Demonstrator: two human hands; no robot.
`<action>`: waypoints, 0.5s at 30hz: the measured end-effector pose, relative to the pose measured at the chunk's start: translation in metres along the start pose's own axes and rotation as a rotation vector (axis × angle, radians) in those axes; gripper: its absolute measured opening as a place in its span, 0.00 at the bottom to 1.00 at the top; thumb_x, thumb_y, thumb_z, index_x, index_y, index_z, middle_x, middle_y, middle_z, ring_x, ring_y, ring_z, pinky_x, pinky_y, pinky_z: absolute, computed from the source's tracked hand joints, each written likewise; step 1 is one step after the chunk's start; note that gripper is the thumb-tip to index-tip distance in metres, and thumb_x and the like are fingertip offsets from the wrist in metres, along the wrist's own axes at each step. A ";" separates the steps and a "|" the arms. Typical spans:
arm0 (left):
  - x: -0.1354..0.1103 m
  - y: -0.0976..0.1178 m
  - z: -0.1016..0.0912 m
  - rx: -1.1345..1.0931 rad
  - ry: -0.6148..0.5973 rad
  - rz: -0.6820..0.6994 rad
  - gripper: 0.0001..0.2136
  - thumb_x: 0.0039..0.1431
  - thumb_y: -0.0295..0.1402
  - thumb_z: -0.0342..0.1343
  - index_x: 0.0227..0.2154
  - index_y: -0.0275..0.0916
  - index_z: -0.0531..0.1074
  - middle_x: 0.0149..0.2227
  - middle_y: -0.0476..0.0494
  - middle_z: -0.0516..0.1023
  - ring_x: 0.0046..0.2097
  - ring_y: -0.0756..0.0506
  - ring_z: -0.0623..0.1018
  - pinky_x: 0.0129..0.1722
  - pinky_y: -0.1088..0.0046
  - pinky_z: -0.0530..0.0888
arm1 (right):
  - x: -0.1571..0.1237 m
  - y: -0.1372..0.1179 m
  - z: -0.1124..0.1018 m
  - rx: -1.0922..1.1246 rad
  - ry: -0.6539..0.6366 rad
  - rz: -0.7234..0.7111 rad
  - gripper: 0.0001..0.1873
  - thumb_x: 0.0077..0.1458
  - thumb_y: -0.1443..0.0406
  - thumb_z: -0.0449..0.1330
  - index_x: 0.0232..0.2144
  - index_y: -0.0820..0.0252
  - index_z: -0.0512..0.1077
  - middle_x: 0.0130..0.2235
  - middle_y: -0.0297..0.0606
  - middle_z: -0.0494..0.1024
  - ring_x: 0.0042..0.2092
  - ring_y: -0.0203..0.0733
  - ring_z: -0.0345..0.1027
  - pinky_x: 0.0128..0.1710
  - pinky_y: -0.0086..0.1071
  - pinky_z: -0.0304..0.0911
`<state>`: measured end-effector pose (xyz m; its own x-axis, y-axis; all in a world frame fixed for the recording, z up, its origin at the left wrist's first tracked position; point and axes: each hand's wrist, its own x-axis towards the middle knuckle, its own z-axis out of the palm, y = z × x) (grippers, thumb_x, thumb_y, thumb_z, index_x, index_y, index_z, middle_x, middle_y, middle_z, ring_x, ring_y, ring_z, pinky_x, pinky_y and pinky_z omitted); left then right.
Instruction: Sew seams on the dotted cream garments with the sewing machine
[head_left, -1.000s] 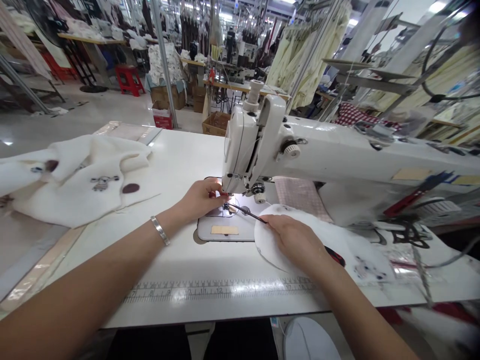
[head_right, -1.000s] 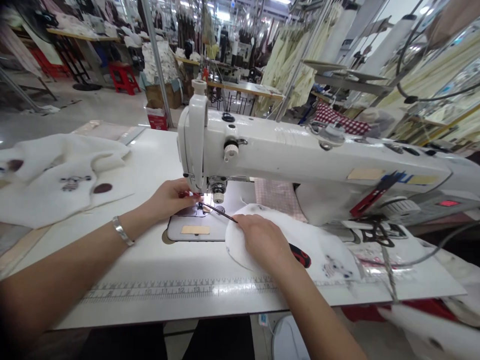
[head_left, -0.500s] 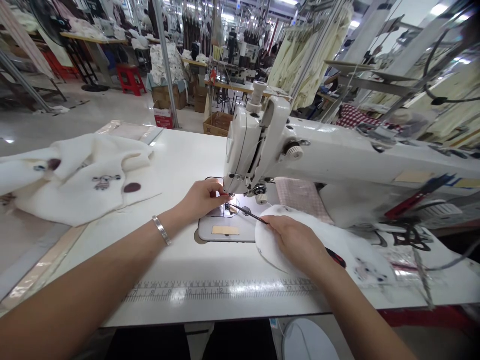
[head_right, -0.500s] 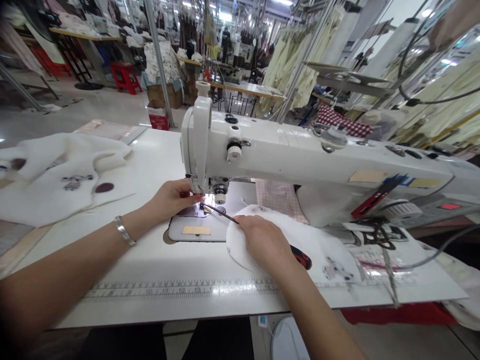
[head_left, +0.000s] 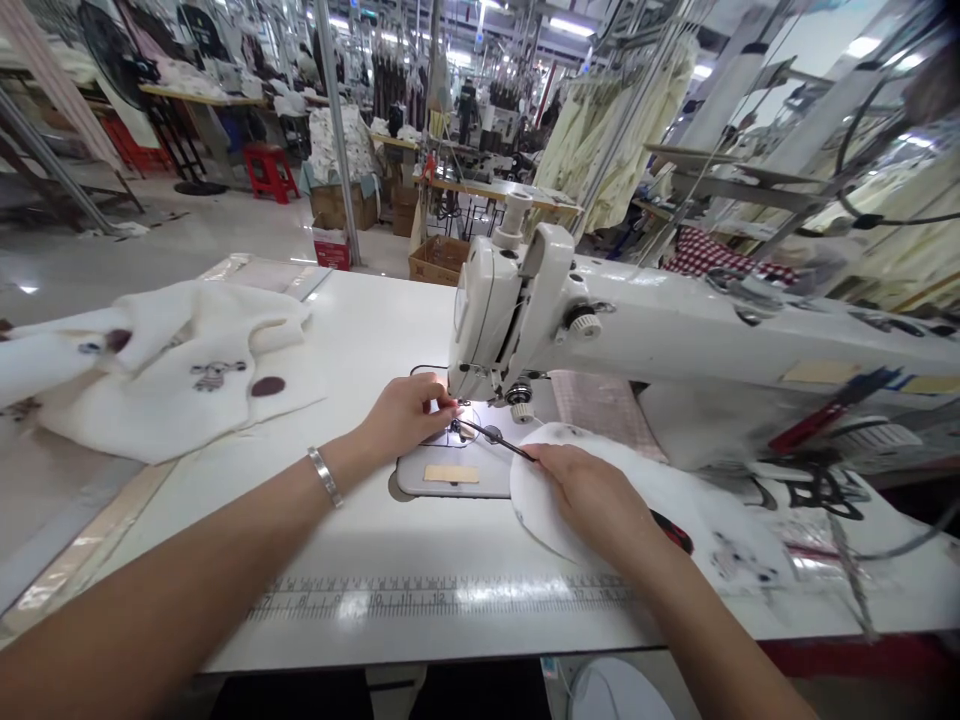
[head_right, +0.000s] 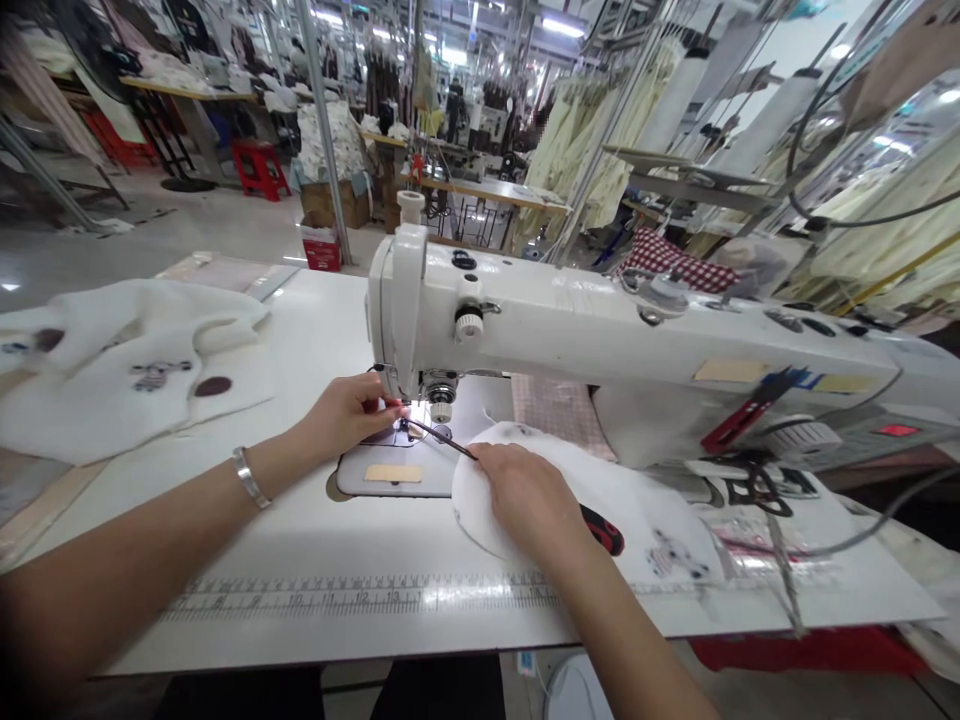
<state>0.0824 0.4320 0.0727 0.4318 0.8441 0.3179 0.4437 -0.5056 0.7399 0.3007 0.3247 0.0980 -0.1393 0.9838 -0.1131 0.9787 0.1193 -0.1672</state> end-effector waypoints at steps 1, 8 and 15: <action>0.000 0.000 0.002 -0.002 0.006 0.002 0.05 0.49 0.30 0.56 0.22 0.38 0.73 0.24 0.51 0.68 0.24 0.53 0.64 0.25 0.74 0.62 | 0.000 0.000 0.000 -0.012 0.003 -0.005 0.22 0.62 0.70 0.42 0.53 0.56 0.67 0.48 0.42 0.76 0.47 0.46 0.70 0.42 0.36 0.63; -0.002 -0.001 0.004 -0.018 0.037 0.016 0.05 0.48 0.29 0.54 0.20 0.38 0.70 0.24 0.51 0.68 0.24 0.53 0.63 0.23 0.75 0.62 | -0.006 0.019 -0.007 -0.200 0.059 -0.063 0.19 0.63 0.63 0.48 0.56 0.49 0.63 0.42 0.38 0.78 0.42 0.47 0.72 0.36 0.36 0.62; 0.000 0.001 0.004 -0.010 0.066 0.017 0.08 0.48 0.34 0.55 0.17 0.38 0.69 0.21 0.52 0.65 0.22 0.53 0.62 0.21 0.76 0.60 | 0.005 0.037 -0.013 -0.387 0.232 -0.100 0.22 0.61 0.69 0.50 0.54 0.45 0.67 0.29 0.36 0.73 0.32 0.41 0.67 0.32 0.33 0.54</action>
<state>0.0863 0.4313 0.0708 0.3862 0.8457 0.3683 0.4285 -0.5180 0.7403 0.3380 0.3355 0.1039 -0.2416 0.9635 0.1149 0.9527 0.2131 0.2164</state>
